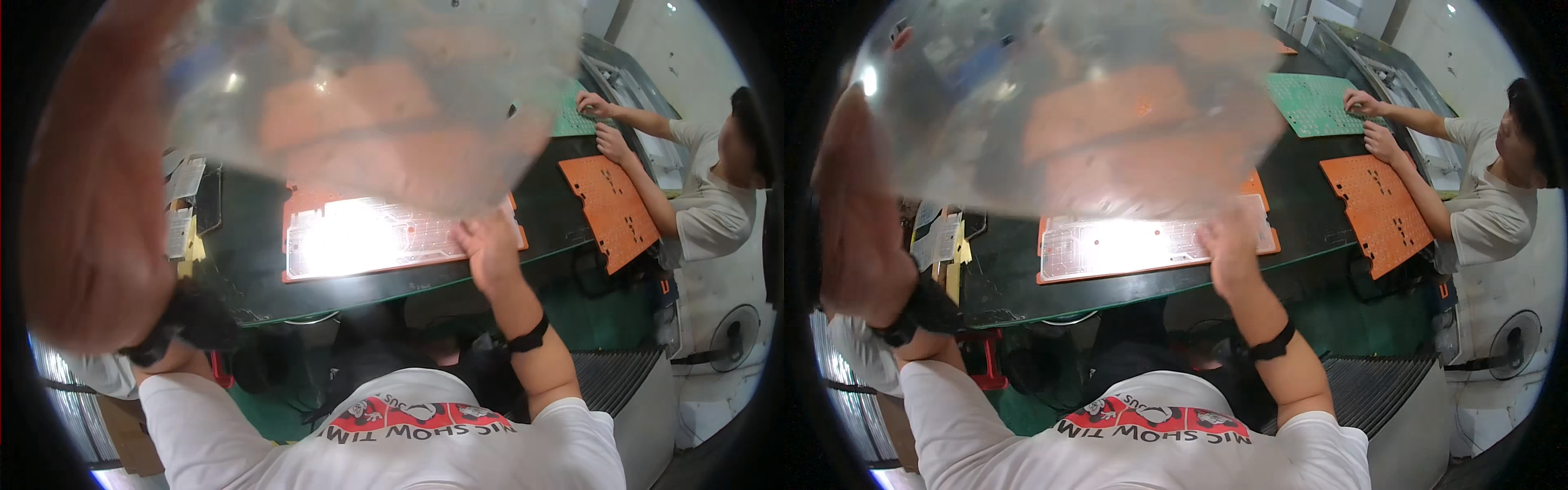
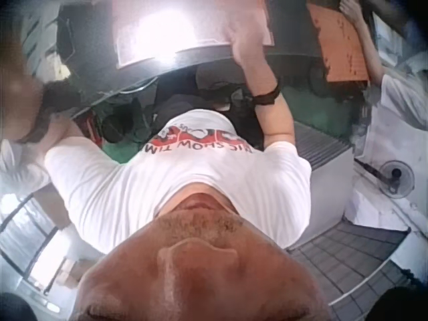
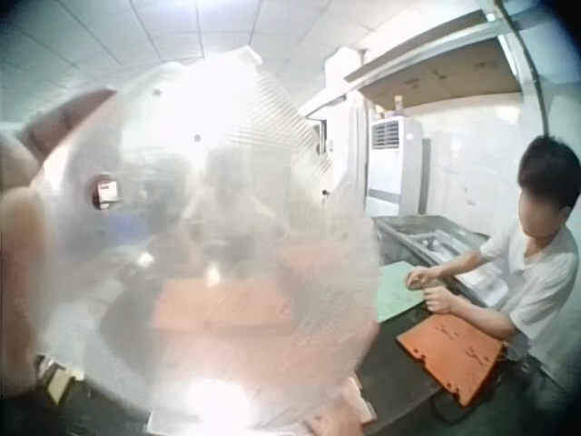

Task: Assembling keyboard membrane and circuitry components on a production line table.

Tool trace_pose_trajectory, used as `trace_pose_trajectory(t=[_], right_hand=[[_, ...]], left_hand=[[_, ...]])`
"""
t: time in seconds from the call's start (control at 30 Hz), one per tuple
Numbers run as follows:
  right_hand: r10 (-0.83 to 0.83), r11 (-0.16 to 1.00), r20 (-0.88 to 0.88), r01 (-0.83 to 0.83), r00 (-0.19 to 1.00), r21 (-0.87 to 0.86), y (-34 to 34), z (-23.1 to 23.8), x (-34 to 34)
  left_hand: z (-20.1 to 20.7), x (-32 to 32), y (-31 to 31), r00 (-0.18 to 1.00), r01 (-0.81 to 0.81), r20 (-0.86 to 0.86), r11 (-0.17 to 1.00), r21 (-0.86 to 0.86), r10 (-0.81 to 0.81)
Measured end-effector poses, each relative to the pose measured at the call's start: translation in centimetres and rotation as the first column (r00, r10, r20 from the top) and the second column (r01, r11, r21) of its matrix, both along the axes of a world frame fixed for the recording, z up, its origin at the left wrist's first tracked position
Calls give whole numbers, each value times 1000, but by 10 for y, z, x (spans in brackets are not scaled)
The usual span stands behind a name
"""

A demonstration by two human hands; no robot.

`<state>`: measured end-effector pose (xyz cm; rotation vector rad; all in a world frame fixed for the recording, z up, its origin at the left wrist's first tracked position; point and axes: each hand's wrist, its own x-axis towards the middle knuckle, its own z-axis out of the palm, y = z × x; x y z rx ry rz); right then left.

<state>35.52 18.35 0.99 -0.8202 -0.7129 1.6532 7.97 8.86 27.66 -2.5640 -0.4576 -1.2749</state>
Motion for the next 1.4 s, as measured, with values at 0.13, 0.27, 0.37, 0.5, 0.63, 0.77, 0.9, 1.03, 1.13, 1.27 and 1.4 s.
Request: trace_pose_trajectory(t=[0.13,0.27,0.37,0.5,0.63,0.77,0.9,1.03,1.13,1.27,1.4], right_hand=[[-161,976,-264,192,951,99,69,-3,42],[-82,941,-248,157,965,300,73,35,39],[-122,928,-226,192,967,321,72,39,36],[-329,896,35,300,944,326,103,12,55],[-474,819,279,302,835,488,128,3,56],[-390,872,497,138,775,469,146,-19,56],[-404,884,635,102,659,456,155,-33,49],[-406,892,684,103,606,439,155,-37,42],[-398,898,705,92,587,431,156,-39,43],[-418,881,734,40,536,472,154,-38,43],[-435,872,741,35,512,488,159,-44,45]], left_hand=[[-36,20,14,894,1,435,970,-243,108],[-71,9,19,641,262,760,900,-348,108],[-94,6,22,478,317,863,885,-342,162],[-147,-10,43,323,113,850,875,-471,416],[-239,-47,53,212,-147,605,637,-757,768],[-291,-45,70,135,-316,318,345,-884,938],[-290,-49,81,83,-311,197,214,-926,977],[-276,-41,83,86,-301,100,122,-946,991],[-284,-46,84,97,-322,81,108,-941,992],[-277,-40,85,63,-344,96,112,-932,993],[-286,-53,86,131,-425,-53,7,-905,990]])
